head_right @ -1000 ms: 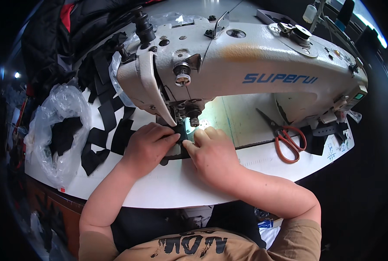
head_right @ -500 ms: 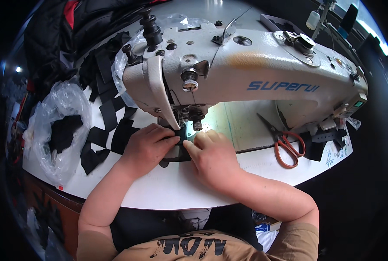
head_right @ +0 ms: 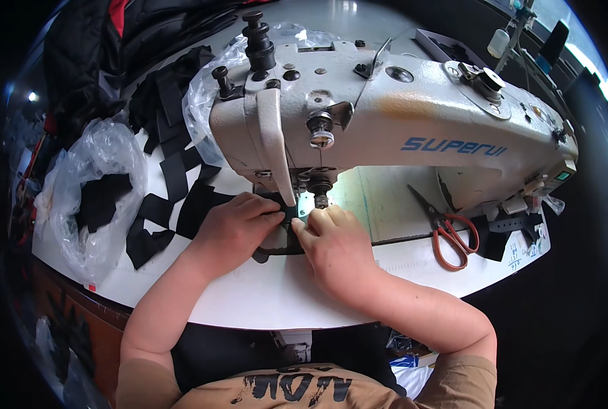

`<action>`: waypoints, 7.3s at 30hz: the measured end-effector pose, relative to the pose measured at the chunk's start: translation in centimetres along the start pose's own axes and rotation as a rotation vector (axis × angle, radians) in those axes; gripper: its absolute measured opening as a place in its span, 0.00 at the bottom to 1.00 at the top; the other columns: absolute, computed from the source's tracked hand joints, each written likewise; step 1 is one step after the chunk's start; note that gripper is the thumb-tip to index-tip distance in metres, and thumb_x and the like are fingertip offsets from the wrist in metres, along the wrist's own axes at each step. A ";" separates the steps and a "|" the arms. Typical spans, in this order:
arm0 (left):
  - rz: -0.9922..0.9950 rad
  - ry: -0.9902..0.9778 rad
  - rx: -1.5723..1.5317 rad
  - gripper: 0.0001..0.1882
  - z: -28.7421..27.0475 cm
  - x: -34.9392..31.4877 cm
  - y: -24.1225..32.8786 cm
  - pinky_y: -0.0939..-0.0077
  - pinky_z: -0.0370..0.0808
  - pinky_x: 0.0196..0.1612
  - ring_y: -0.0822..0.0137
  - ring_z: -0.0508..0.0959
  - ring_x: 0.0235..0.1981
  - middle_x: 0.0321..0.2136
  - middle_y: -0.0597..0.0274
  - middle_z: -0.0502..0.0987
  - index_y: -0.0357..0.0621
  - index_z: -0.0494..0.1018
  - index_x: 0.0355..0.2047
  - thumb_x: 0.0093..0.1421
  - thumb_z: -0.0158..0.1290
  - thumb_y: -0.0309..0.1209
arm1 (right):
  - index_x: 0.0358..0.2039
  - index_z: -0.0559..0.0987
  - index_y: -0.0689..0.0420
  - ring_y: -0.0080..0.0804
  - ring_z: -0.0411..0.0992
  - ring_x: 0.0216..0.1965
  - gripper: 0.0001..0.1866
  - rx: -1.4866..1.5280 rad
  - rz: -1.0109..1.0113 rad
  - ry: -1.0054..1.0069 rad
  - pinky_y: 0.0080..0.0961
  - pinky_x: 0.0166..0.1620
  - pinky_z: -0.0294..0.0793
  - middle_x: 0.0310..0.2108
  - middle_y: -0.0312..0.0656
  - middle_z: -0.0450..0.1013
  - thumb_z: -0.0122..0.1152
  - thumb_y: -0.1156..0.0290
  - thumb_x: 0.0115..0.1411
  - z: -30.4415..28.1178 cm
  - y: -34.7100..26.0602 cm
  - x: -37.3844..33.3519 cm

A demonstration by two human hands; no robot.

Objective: Sewing pieces of black fabric together using an industrial sewing machine.

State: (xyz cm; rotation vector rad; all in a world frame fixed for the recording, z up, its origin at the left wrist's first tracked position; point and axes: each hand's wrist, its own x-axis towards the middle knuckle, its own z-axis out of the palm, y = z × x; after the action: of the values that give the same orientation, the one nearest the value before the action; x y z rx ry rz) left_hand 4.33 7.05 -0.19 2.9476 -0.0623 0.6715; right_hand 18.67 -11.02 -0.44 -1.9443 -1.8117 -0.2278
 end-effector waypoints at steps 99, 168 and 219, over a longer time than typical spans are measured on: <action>-0.037 0.019 -0.110 0.11 0.7 -0.4 0.4 0.60 0.77 0.59 0.54 0.81 0.52 0.49 0.58 0.81 0.44 0.82 0.43 0.59 0.62 0.28 | 0.30 0.77 0.58 0.32 0.72 0.31 0.09 -0.065 -0.521 0.072 0.27 0.31 0.72 0.28 0.36 0.70 0.58 0.68 0.48 0.1 -0.6 -1.3; -0.149 0.072 -0.165 0.06 0.2 -0.2 -1.3 0.57 0.75 0.55 0.60 0.77 0.39 0.32 0.66 0.74 0.49 0.83 0.35 0.56 0.64 0.28 | 0.21 0.74 0.54 0.47 0.70 0.36 0.08 0.052 -0.053 0.036 0.38 0.41 0.67 0.25 0.41 0.70 0.56 0.83 0.40 -2.5 4.2 0.1; -0.265 -0.039 -0.062 0.16 -0.1 -1.1 1.1 0.61 0.74 0.59 0.52 0.75 0.57 0.54 0.56 0.76 0.47 0.79 0.52 0.64 0.54 0.27 | 0.21 0.80 0.52 0.47 0.74 0.41 0.07 0.086 0.149 0.144 0.38 0.42 0.73 0.31 0.40 0.76 0.60 0.82 0.44 0.2 7.0 0.5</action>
State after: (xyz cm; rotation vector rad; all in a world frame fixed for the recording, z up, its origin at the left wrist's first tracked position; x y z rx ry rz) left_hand 3.23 6.03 -0.48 2.8365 0.2930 0.5631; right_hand 25.53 -10.63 -1.98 -1.9401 -1.5526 -0.2310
